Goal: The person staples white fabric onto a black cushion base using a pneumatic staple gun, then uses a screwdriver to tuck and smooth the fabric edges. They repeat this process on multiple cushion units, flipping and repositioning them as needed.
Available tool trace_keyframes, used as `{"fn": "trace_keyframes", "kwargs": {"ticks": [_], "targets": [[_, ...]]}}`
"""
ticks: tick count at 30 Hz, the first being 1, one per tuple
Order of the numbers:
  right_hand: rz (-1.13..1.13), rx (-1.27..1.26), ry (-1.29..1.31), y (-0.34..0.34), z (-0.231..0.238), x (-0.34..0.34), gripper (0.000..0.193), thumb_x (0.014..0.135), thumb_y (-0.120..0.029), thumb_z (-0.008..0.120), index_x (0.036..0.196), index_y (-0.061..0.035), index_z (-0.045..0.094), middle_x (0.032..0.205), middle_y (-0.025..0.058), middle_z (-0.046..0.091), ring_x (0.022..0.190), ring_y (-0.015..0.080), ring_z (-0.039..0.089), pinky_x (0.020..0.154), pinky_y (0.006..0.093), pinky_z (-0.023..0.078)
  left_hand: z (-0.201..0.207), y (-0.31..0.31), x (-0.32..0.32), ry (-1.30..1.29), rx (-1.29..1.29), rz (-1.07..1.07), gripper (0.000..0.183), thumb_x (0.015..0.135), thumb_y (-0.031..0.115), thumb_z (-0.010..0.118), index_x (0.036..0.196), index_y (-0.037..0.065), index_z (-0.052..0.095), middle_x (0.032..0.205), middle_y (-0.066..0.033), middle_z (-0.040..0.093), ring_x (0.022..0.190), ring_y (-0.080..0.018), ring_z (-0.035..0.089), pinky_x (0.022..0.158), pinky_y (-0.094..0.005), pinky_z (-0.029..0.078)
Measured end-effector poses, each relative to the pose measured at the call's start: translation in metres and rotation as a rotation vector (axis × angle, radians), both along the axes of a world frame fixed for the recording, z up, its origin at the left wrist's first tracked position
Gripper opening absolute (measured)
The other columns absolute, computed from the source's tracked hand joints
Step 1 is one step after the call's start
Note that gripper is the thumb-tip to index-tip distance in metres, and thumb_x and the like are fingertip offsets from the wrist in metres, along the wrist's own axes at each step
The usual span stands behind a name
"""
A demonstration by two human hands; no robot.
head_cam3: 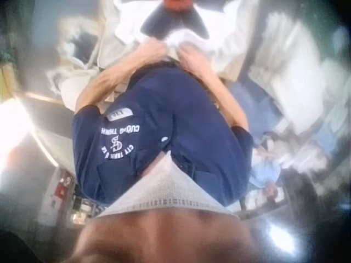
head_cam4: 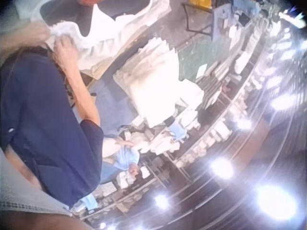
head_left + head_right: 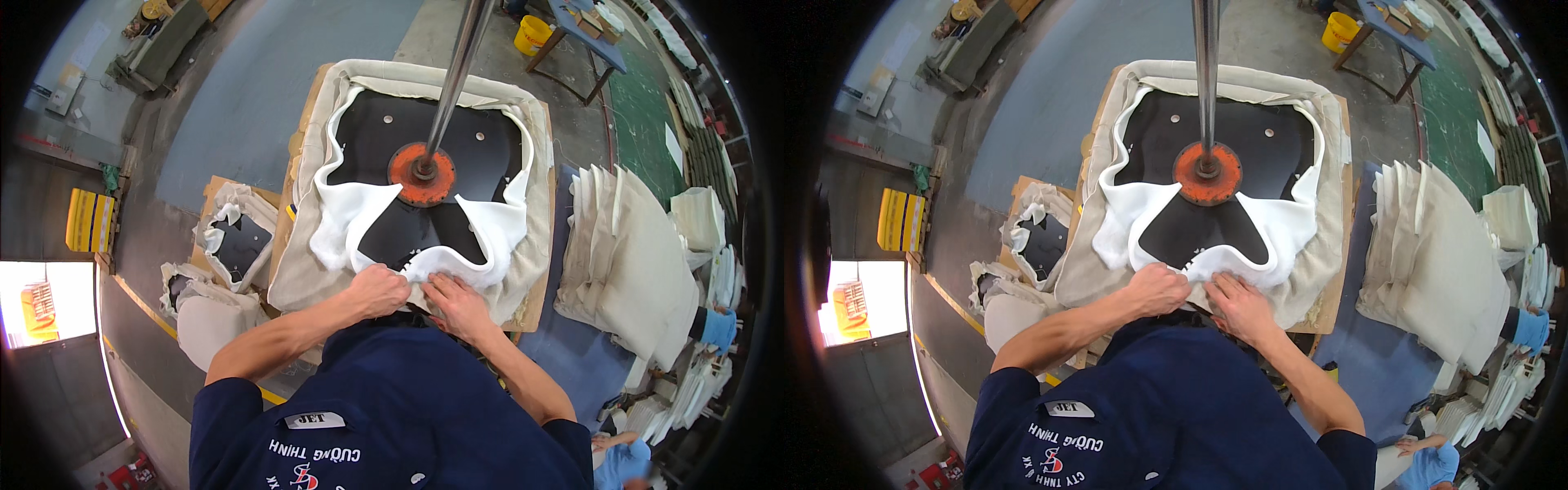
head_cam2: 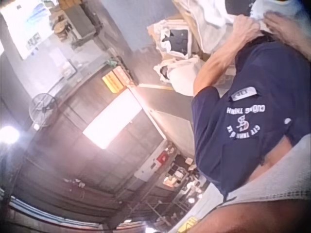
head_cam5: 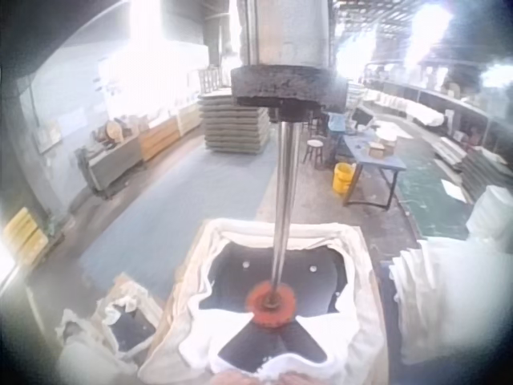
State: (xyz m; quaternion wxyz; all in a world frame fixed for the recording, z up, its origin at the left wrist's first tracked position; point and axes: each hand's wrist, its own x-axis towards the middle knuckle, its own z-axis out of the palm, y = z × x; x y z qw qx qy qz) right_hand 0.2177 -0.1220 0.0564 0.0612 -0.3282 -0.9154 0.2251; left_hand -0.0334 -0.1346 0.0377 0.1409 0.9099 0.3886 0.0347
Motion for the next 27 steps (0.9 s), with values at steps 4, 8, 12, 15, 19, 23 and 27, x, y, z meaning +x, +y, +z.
{"fn": "trace_keyframes", "kwargs": {"ticks": [4, 8, 12, 15, 19, 23, 27], "targets": [[-0.053, 0.118, 0.160, -0.011, -0.025, 0.007, 0.044, 0.080, -0.012, 0.080, 0.123, -0.0056, 0.069, 0.126, 0.0120, 0.070, 0.118, 0.0307, 0.068, 0.101, 0.0422, 0.056, 0.003, 0.001, 0.001, -0.055, -0.001, -0.023, 0.022, 0.085, 0.027, 0.069, 0.072, 0.009, 0.063, 0.071, -0.0071, 0.064, 0.062, -0.0282, 0.069, 0.058, -0.0430, 0.054], [-0.181, 0.079, 0.458, -0.012, -0.041, 0.005, 0.027, 0.085, -0.004, 0.074, 0.112, -0.0047, 0.073, 0.106, 0.0132, 0.076, 0.099, 0.0321, 0.074, 0.089, 0.0395, 0.060, 0.004, 0.001, 0.001, -0.061, -0.020, -0.021, 0.023, 0.086, 0.027, 0.069, 0.073, 0.009, 0.063, 0.073, -0.0079, 0.065, 0.063, -0.0284, 0.069, 0.058, -0.0426, 0.054], [-0.363, -0.270, 0.411, -0.017, -0.022, 0.009, 0.024, 0.088, 0.000, 0.071, 0.111, -0.0050, 0.077, 0.091, 0.0156, 0.075, 0.081, 0.0312, 0.075, 0.072, 0.0362, 0.059, 0.010, -0.002, -0.002, -0.119, -0.039, -0.016, 0.023, 0.088, 0.026, 0.069, 0.074, 0.009, 0.063, 0.073, -0.0086, 0.065, 0.063, -0.0303, 0.068, 0.059, -0.0435, 0.054], [-0.405, -0.464, 0.282, -0.019, 0.010, 0.011, 0.026, 0.089, 0.000, 0.070, 0.113, -0.0062, 0.079, 0.083, 0.0166, 0.074, 0.074, 0.0298, 0.074, 0.067, 0.0350, 0.056, 0.025, -0.008, -0.003, -0.119, -0.075, -0.014, 0.026, 0.090, 0.028, 0.067, 0.074, 0.008, 0.066, 0.072, -0.0102, 0.067, 0.064, -0.0315, 0.070, 0.059, -0.0441, 0.055], [-0.361, -0.432, 0.413, -0.016, 0.002, 0.010, 0.027, 0.087, -0.002, 0.073, 0.113, -0.0063, 0.077, 0.095, 0.0157, 0.076, 0.089, 0.0317, 0.076, 0.077, 0.0385, 0.059, 0.025, -0.013, -0.001, -0.142, -0.068, 0.045, 0.024, 0.090, 0.026, 0.068, 0.074, 0.008, 0.063, 0.073, -0.0087, 0.064, 0.063, -0.0298, 0.068, 0.060, -0.0430, 0.054], [-0.108, -0.229, 0.302, 0.008, 0.006, -0.001, 0.034, 0.084, -0.005, 0.073, 0.118, -0.0063, 0.071, 0.113, 0.0161, 0.074, 0.113, 0.0342, 0.069, 0.099, 0.0472, 0.053, 0.023, -0.012, -0.001, -0.136, -0.063, 0.075, 0.023, 0.089, 0.025, 0.069, 0.073, 0.010, 0.060, 0.073, -0.0066, 0.061, 0.062, -0.0272, 0.067, 0.060, -0.0419, 0.053], [-0.080, -0.277, 0.226, 0.015, -0.008, -0.003, 0.030, 0.083, -0.005, 0.072, 0.113, -0.0072, 0.074, 0.104, 0.0148, 0.076, 0.098, 0.0350, 0.072, 0.087, 0.0442, 0.058, 0.025, -0.006, 0.003, -0.074, -0.043, 0.035, 0.021, 0.088, 0.025, 0.069, 0.075, 0.011, 0.061, 0.074, -0.0063, 0.061, 0.063, -0.0263, 0.067, 0.062, -0.0413, 0.054]]}}
